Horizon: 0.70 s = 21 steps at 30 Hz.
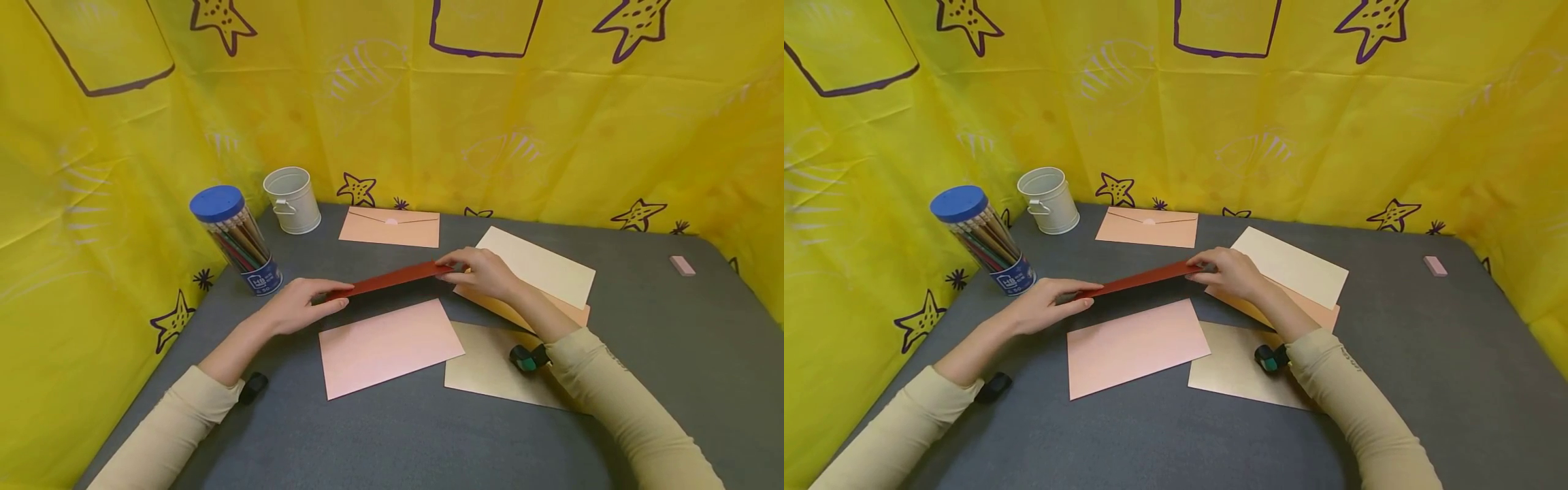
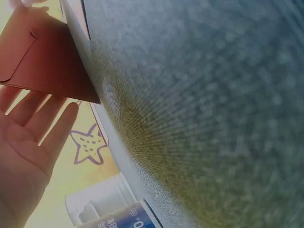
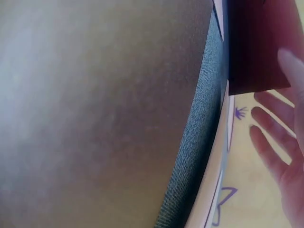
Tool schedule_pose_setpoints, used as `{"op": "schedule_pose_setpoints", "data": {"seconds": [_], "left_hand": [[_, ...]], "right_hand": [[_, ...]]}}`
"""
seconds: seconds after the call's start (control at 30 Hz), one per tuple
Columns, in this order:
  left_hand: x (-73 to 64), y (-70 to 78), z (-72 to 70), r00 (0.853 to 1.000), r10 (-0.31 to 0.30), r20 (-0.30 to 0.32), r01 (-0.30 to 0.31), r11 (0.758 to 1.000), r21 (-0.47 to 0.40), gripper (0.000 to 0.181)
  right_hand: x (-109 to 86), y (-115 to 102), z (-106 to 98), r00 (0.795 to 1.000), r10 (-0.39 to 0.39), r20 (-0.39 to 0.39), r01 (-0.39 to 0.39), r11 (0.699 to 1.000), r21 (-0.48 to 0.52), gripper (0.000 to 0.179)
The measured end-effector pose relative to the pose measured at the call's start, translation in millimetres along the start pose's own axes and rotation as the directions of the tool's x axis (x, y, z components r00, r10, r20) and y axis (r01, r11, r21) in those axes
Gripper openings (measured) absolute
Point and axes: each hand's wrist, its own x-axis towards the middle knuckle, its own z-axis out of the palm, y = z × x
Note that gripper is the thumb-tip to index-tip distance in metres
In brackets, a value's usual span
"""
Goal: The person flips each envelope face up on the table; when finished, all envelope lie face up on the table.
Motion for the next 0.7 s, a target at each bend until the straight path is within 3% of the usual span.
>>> {"op": "schedule_pose_setpoints", "data": {"seconds": [0.2, 0.47, 0.7], "left_hand": [[1.4, -3.6, -3.4, 0.997, -0.03, -0.068, 0.022, 0.994, -0.11, 0.04], [5.4, -14.0, -6.9, 0.984, -0.107, -0.143, 0.071, 0.969, -0.238, 0.036], [11.3, -19.0, -7.6, 0.976, -0.14, -0.168, 0.096, 0.964, -0.247, 0.032]], "right_hand": [[2.0, -1, 0, 0.999, -0.003, -0.053, 0.004, 1.0, 0.015, 0.019], [7.7, -1, 0, 0.994, 0.053, -0.097, -0.045, 0.995, 0.086, 0.017], [17.1, 2, 5, 0.991, 0.104, -0.089, -0.088, 0.981, 0.174, 0.013]]}}
